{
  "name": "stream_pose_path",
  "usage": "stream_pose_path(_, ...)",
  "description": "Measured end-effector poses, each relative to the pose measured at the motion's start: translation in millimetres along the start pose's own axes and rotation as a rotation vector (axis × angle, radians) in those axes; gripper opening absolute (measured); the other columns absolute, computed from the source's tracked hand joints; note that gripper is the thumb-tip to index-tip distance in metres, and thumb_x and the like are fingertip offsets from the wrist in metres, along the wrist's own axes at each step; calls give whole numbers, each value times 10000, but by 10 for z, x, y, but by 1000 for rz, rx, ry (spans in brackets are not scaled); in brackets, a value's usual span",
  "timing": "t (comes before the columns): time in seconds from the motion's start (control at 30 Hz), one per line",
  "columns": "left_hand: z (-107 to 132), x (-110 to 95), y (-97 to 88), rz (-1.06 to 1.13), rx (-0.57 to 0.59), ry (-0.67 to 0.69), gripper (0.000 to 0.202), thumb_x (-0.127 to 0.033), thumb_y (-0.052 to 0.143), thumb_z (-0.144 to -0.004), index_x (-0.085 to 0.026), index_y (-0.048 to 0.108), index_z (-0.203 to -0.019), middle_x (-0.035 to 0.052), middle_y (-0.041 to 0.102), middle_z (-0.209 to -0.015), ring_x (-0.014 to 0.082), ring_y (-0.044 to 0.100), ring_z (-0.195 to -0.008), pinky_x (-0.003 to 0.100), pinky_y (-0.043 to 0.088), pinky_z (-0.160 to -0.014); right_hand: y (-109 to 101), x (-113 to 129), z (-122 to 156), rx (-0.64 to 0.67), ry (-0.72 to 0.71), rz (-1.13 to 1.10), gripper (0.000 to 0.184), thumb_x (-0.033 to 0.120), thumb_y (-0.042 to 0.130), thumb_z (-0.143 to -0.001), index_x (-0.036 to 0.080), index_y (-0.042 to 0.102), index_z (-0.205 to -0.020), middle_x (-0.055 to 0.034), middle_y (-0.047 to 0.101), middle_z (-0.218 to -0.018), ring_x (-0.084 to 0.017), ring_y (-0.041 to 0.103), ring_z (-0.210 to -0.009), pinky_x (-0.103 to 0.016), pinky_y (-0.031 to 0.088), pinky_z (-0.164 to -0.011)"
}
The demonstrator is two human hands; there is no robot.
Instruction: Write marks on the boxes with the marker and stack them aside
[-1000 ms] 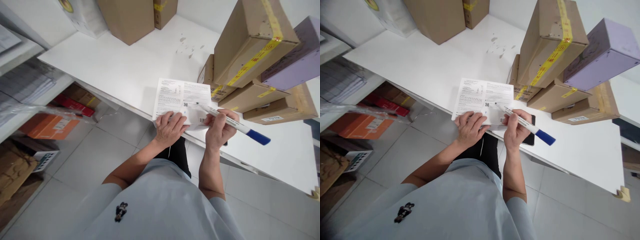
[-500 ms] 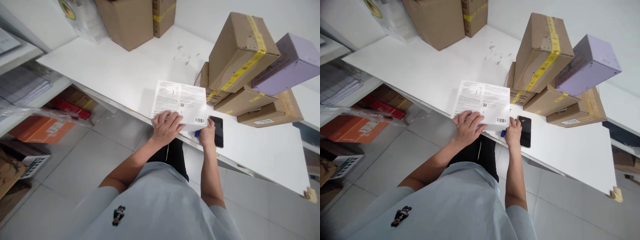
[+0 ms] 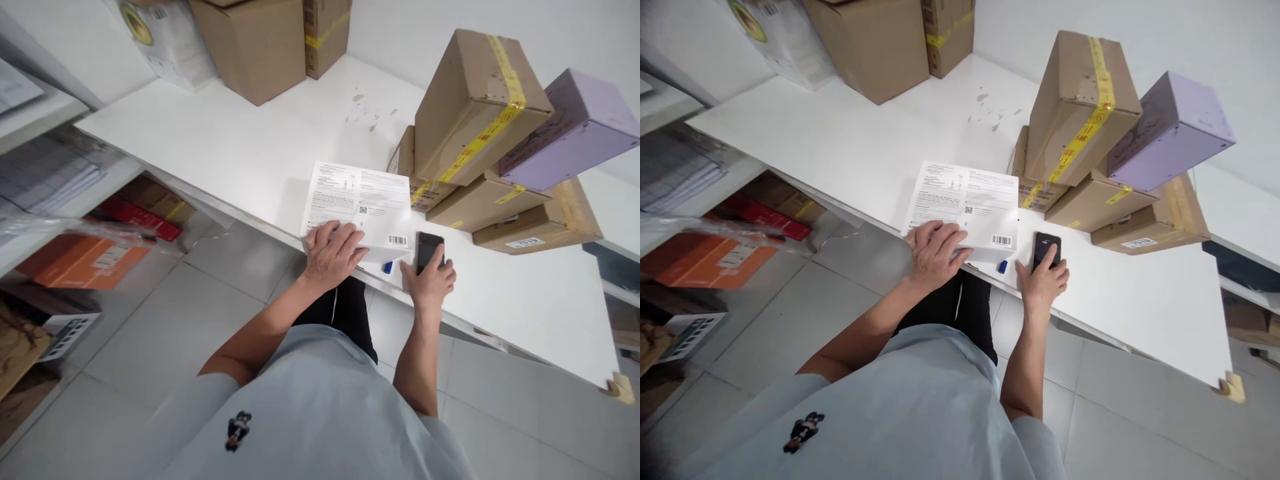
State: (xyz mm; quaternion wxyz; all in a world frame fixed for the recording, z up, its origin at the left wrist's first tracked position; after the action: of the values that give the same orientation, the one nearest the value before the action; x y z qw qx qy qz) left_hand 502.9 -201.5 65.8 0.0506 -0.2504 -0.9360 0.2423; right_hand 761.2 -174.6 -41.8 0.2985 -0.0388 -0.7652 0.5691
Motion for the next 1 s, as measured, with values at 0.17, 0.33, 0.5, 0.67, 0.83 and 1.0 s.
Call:
stream_pose_path(0.17,20,6,13,21,2,0,294,-503,606,-944,-281,697,-1114,51,753,-1076,286,607,-1093,429,301,-941,10,-211,44,177,126,-11,1007,531,658,-813,147,188,-1616,-292,502,-1437,-481,490,-1304,-626,415,-1037)
stream_pose_path(0.33,-38,-69,-152,-1,-52,61,254,-401,643,-916,-257,678,-1121,71,725,-1115,283,592,-1122,440,392,-953,-104,-352,-75,199,195,-130,1125,504,727,-721,131,165,-1622,-263,596,-1336,-441,558,-1244,-570,441,-1036)
stream_pose_path(0.5,-22,-133,-530,274,-211,58,211,-263,612,-897,-244,649,-1104,82,683,-1068,250,607,-1085,420,524,-902,-188,-557,49,192,298,-677,1138,549,756,-652,179,253,-1604,-137,673,-1244,-272,663,-1043,-420,531,-923)
stream_pose_path(0.67,12,-359,-412,809,18,-86,284,-214,575,-949,-220,640,-1226,82,723,-1043,189,679,-980,340,568,-852,-504,-164,417,124,97,-1110,1061,520,788,-641,260,323,-1558,-93,683,-1199,-204,659,-945,-345,555,-739)
stream_pose_path(0.83,199,-554,41,1404,349,-545,479,-488,423,-1035,-251,563,-1427,101,676,-1352,238,636,-1260,399,509,-1075,-779,525,829,41,-268,-1111,1016,457,811,-699,355,274,-1555,-76,617,-1271,-211,635,-1097,-366,557,-831)
stream_pose_path(1.0,425,-465,178,1660,300,-966,521,-603,500,-973,-295,608,-1380,51,697,-1332,260,608,-1302,433,499,-1099,-716,872,1050,-8,-408,-923,1018,466,805,-736,330,246,-1575,-120,537,-1369,-272,545,-1253,-490,530,-966)
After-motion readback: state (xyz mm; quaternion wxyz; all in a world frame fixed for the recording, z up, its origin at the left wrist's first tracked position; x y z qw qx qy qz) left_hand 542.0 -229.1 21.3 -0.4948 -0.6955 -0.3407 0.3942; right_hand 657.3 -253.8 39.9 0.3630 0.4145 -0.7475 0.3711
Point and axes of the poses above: each hand's wrist, its own z-axis away from the middle knuckle, its own y-axis out of the palm, x = y × z, the point moved 10 cm from there along -z, towards the middle knuckle
